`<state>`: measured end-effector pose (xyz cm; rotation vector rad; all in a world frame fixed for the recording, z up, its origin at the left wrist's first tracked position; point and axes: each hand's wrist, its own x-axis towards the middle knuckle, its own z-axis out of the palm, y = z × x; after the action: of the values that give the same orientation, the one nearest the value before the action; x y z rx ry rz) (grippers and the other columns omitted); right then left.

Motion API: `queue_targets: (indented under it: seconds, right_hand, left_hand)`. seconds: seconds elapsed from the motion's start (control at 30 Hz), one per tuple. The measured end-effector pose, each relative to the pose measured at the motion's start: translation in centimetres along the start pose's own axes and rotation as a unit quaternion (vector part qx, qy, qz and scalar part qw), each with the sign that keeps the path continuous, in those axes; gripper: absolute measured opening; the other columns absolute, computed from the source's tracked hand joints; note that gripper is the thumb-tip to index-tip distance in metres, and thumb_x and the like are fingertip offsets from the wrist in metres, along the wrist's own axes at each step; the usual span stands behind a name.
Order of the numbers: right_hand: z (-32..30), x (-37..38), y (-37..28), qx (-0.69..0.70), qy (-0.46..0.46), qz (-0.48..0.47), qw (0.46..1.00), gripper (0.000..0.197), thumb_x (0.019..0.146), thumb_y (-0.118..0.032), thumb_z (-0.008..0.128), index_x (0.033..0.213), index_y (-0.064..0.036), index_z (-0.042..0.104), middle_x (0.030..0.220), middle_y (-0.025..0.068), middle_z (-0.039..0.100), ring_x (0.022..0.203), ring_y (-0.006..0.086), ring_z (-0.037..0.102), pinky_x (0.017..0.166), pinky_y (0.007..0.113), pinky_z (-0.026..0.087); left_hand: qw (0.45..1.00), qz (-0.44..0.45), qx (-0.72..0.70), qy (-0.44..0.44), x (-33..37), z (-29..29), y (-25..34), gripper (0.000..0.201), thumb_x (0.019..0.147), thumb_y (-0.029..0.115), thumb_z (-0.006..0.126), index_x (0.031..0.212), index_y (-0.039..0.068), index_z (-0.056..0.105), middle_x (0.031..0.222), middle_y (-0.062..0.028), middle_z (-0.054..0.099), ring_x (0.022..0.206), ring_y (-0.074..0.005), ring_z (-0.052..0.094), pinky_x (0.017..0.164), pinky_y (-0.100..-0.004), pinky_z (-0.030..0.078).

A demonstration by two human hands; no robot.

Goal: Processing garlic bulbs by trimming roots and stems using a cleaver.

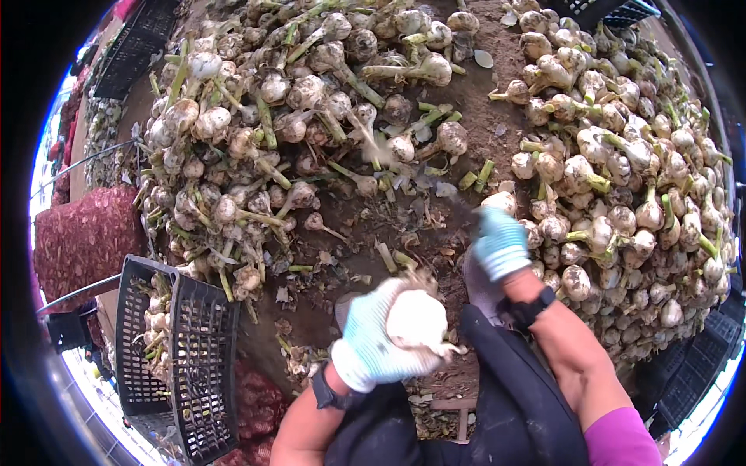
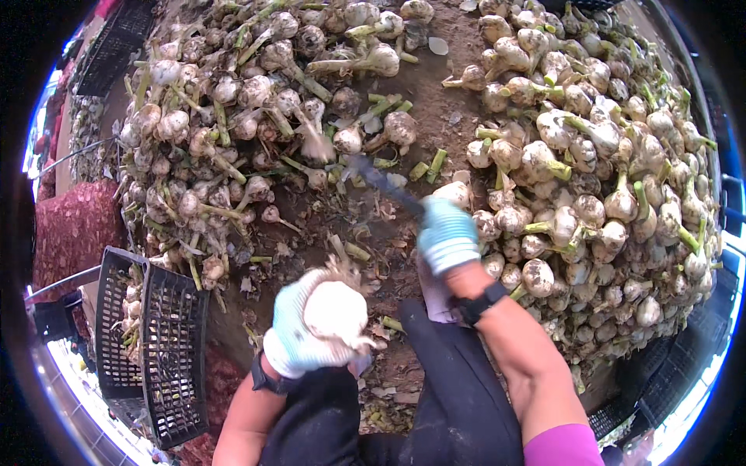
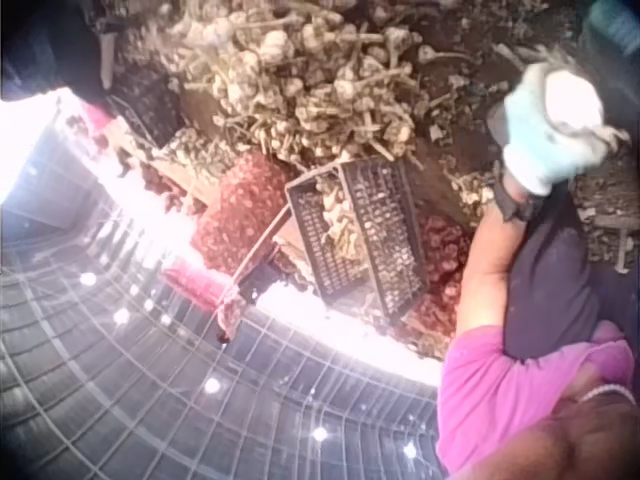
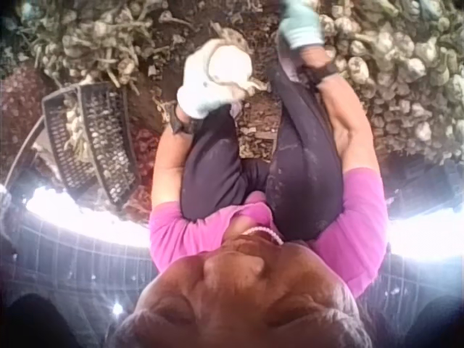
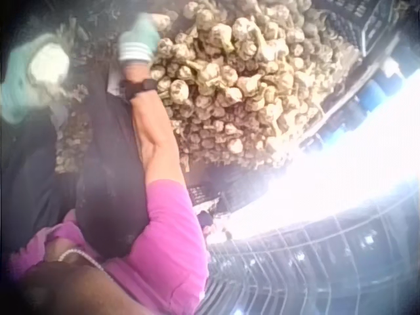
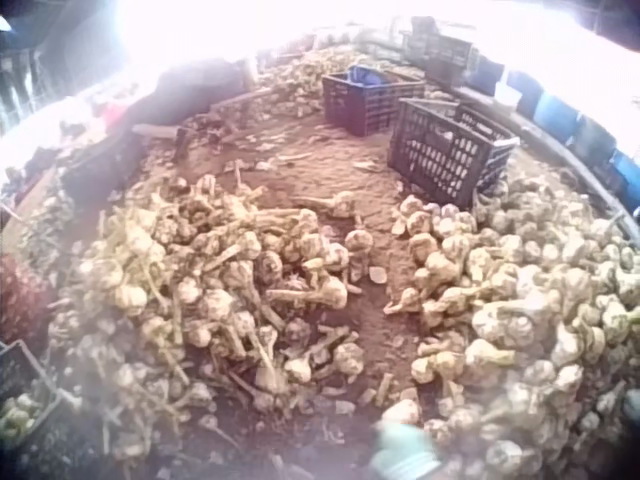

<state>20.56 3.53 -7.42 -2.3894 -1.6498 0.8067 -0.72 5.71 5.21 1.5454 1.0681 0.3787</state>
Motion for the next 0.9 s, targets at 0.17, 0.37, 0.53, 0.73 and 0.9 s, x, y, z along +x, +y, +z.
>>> queue_targets:
  seconds: [0.17, 0.37, 0.53, 0.73, 0.9]
  right_hand:
    - [-5.6, -1.7, -4.3, 0.403, -0.169, 0.102, 0.893, 0.031, 0.070, -0.020, 0.076, 0.090, -0.0017, 0.061, 0.069, 0.0001, 0.060, 0.061, 0.0066, 0.053, 0.054, 0.021, 0.044]
    - [-4.8, -3.2, -7.1, 0.555, -0.252, 0.070, 0.790, 0.033, 0.071, -0.015, 0.074, 0.098, -0.0026, 0.061, 0.080, -0.0004, 0.063, 0.070, 0.0052, 0.056, 0.061, 0.021, 0.046]
    - [-6.2, -3.4, -7.7, 0.402, -0.215, -0.127, 0.881, 0.042, 0.068, -0.013, 0.078, 0.105, -0.0026, 0.060, 0.086, -0.0001, 0.065, 0.078, 0.0055, 0.056, 0.068, 0.025, 0.048]
    - [-4.4, -2.8, -7.3, 0.202, -0.011, -0.295, 0.934, 0.020, 0.067, -0.007, 0.063, 0.087, -0.0066, 0.059, 0.083, 0.0159, 0.060, 0.074, 0.0361, 0.059, 0.062, 0.039, 0.050]
    - [-1.1, -0.7, -3.1, 0.075, -0.082, -0.105, 0.988, 0.011, 0.072, -0.005, 0.056, 0.082, -0.0050, 0.059, 0.066, 0.0139, 0.057, 0.064, 0.0305, 0.059, 0.057, 0.037, 0.049]
  left_hand:
    - [0.992, -0.087, -0.017, 0.086, 0.5, 0.3, -4.2, 0.076, 0.051, 0.028, 0.086, 0.112, 0.001, 0.049, 0.092, -0.0108, 0.063, 0.084, -0.0181, 0.063, 0.075, -0.0297, 0.051]
    - [0.959, 0.076, 0.182, 0.205, 1.4, 0.5, -4.6, 0.088, 0.048, 0.036, 0.087, 0.117, -0.001, 0.045, 0.107, -0.0141, 0.054, 0.098, -0.0218, 0.055, 0.083, -0.0342, 0.047]
    - [0.841, -0.144, -0.500, 0.150, 0.1, -0.3, -6.6, 0.048, 0.078, 0.023, 0.066, 0.114, -0.004, 0.048, 0.099, -0.0091, 0.056, 0.085, -0.0136, 0.057, 0.077, -0.0263, 0.047]
    - [0.949, -0.175, -0.225, 0.137, 0.3, -0.9, -4.0, 0.031, 0.070, -0.004, 0.060, 0.100, -0.003, 0.056, 0.087, -0.0057, 0.061, 0.077, -0.0126, 0.059, 0.073, -0.0264, 0.049]
    - [0.967, -0.036, -0.142, 0.208, -0.1, -2.2, -5.7, 0.037, 0.070, -0.005, 0.062, 0.106, -0.002, 0.052, 0.095, -0.0095, 0.061, 0.082, -0.0182, 0.061, 0.073, -0.0268, 0.050]
